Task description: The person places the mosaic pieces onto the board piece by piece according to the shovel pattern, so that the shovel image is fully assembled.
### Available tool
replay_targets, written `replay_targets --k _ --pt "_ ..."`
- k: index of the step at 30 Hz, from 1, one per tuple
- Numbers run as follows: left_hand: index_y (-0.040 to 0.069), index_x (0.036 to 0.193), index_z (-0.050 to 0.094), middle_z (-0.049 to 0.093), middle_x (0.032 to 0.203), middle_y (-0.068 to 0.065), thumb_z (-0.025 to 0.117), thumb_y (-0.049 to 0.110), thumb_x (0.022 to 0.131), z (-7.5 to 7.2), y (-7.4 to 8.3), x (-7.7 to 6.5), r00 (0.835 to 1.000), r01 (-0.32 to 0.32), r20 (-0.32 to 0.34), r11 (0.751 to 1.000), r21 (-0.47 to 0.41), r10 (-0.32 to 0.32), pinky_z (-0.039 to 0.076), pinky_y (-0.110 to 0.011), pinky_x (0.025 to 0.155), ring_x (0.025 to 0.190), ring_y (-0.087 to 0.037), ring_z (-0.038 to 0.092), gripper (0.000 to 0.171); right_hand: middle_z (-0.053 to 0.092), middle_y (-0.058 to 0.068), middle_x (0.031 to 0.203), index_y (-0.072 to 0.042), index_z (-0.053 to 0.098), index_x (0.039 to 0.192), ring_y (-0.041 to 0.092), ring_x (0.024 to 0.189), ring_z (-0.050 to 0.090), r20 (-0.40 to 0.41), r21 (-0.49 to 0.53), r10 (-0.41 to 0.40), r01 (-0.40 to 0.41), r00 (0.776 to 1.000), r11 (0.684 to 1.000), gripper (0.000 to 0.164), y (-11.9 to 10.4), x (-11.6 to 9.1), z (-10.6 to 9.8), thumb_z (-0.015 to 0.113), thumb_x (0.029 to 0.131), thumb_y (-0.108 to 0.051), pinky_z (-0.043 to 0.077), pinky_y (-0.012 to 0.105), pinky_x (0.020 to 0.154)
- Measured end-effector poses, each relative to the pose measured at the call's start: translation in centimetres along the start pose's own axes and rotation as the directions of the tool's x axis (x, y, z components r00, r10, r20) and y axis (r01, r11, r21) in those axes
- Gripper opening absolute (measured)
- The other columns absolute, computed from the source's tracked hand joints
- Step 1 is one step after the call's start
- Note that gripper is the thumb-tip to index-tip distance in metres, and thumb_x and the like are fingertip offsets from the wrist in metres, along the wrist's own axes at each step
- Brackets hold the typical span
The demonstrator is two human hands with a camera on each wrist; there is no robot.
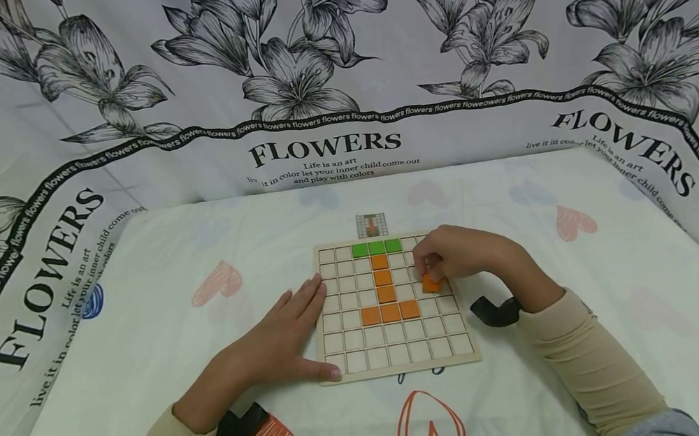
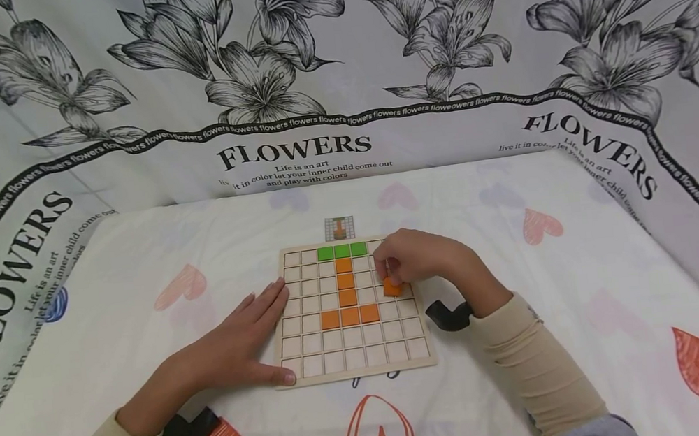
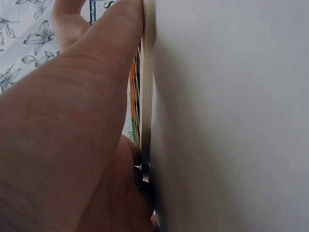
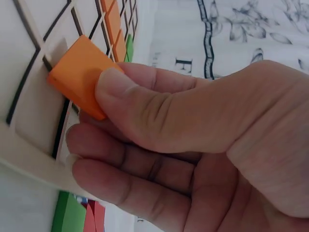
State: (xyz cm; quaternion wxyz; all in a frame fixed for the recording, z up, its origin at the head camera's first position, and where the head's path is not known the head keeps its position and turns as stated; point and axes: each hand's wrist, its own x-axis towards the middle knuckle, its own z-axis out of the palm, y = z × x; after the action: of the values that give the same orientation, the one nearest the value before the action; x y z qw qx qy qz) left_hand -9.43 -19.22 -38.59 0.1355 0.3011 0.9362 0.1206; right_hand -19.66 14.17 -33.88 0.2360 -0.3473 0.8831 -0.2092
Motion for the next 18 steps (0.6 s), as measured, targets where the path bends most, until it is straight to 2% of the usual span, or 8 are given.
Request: replay_targets --k 7,10,13,18 --pt "0.001 0.160 0.012 0.004 0.167 -0.012 0.060 0.085 0.074 0.0 -0.1 0.0 1.000 -0.012 -0.008 1.000 -0.003 0.012 0.010 -0.050 0.121 0.153 -0.024 0.003 0.129 0.059 -0.008 0.075 -0.017 0.070 0.088 0.013 0.071 0.052 0.015 -0.002 -0.076 0.076 0.997 0.997 0.020 -1.4 0.1 0.5 0.075 0.086 0.002 0.047 0.030 0.066" --pt "0.001 0.160 0.012 0.004 0.167 -0.012 0.059 0.085 0.074 0.1 -0.1 0.0 1.000 -0.012 -0.008 1.000 -0.003 0.012 0.010 -0.050 0.121 0.153 -0.023 0.003 0.129 0.061 -0.010 0.075 -0.016 0.071 0.089 0.010 0.070 0.052 -0.008 -0.020 -0.143 0.143 0.990 0.990 0.021 -2.0 0.4 1.1 0.073 0.086 0.004 0.048 0.029 0.066" --pt "0.001 0.160 0.011 0.003 0.167 -0.011 0.059 0.086 0.074 0.1 -0.1 0.0 1.000 -0.008 -0.005 1.000 -0.002 0.008 0.009 -0.049 0.121 0.153 -0.023 0.002 0.129 0.062 -0.011 0.077 -0.016 0.073 0.090 0.010 0.071 0.053 -0.038 -0.036 -0.178 0.177 0.983 0.984 0.020 -2.7 0.8 1.8 0.072 0.086 0.004 0.049 0.029 0.067" --pt "0.002 0.160 0.011 0.003 0.167 -0.011 0.059 0.085 0.074 0.0 0.0 0.0 1.000 -0.003 0.000 1.000 -0.005 0.003 0.009 -0.049 0.121 0.153 -0.023 0.002 0.129 0.063 -0.010 0.080 -0.017 0.074 0.093 0.013 0.077 0.055 -0.034 -0.044 -0.132 0.130 0.991 0.991 0.017 -4.3 1.1 2.5 0.073 0.089 0.000 0.051 0.030 0.071"
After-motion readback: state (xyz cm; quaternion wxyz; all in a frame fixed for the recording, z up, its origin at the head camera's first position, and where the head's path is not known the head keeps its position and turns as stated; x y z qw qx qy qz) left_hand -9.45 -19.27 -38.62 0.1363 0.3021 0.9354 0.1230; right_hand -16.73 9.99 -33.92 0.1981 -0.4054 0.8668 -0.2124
